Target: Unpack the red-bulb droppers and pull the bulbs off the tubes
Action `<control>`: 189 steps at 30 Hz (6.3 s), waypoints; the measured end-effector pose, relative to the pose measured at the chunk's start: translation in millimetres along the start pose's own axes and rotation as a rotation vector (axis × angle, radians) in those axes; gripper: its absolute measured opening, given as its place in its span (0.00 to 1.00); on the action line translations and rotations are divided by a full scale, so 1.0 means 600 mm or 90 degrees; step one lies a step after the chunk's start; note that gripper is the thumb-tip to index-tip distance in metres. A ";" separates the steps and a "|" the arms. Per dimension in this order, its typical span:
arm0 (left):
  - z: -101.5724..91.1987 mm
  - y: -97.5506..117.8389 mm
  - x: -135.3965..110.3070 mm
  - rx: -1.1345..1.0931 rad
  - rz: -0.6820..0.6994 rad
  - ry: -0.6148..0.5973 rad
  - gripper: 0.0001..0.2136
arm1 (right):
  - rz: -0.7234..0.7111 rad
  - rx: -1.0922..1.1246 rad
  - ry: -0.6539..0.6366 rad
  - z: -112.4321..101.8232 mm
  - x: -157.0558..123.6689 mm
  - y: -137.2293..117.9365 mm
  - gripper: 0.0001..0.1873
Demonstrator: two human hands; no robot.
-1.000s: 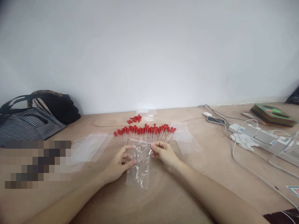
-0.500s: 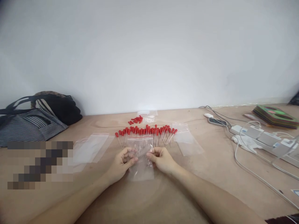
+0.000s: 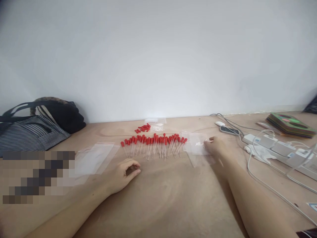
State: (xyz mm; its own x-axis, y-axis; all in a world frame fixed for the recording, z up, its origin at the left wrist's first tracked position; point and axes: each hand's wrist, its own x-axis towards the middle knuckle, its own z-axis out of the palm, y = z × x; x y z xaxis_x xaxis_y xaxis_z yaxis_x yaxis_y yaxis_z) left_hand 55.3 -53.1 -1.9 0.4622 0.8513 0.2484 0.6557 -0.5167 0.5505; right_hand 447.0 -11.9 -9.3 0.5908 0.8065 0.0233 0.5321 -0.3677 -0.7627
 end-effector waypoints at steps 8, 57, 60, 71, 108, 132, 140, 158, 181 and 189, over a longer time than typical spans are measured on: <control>0.005 -0.003 -0.002 0.027 0.013 0.001 0.05 | -0.405 -0.188 0.080 0.069 -0.066 -0.047 0.11; 0.037 -0.018 0.126 0.097 0.102 0.044 0.09 | -0.734 -0.193 -0.090 0.207 -0.164 -0.144 0.13; 0.043 -0.027 0.132 0.089 0.109 0.026 0.10 | -0.698 -0.195 -0.119 0.216 -0.159 -0.149 0.12; 0.033 -0.035 0.129 0.107 0.065 0.030 0.09 | -0.567 -0.179 -0.112 0.225 -0.156 -0.149 0.15; 0.032 -0.025 0.104 0.204 -0.047 0.112 0.08 | -0.575 -0.232 -0.054 0.207 -0.176 -0.156 0.12; 0.025 -0.004 0.022 -0.133 0.064 0.040 0.12 | -0.801 -0.129 -0.071 0.171 -0.227 -0.116 0.11; 0.034 0.002 0.027 -0.036 0.045 0.038 0.08 | -0.835 -0.150 -0.105 0.184 -0.231 -0.114 0.10; 0.035 -0.004 0.013 0.363 0.390 0.144 0.10 | -0.915 -0.180 0.019 0.173 -0.245 -0.114 0.13; -0.026 -0.067 0.023 0.237 0.160 0.212 0.11 | -0.712 -0.140 -0.032 0.179 -0.239 -0.134 0.09; -0.134 -0.161 0.032 0.412 0.126 0.075 0.08 | -0.401 -0.218 -0.174 0.234 -0.227 -0.233 0.12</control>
State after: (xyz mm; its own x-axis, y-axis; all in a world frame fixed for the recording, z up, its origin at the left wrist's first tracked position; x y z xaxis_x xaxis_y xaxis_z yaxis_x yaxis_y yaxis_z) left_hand -47.0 20.6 14.1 0.5659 0.7207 0.4005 0.8074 -0.5828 -0.0921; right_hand 207.3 -5.2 3.2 -0.0335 0.9807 0.1924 0.9031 0.1122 -0.4146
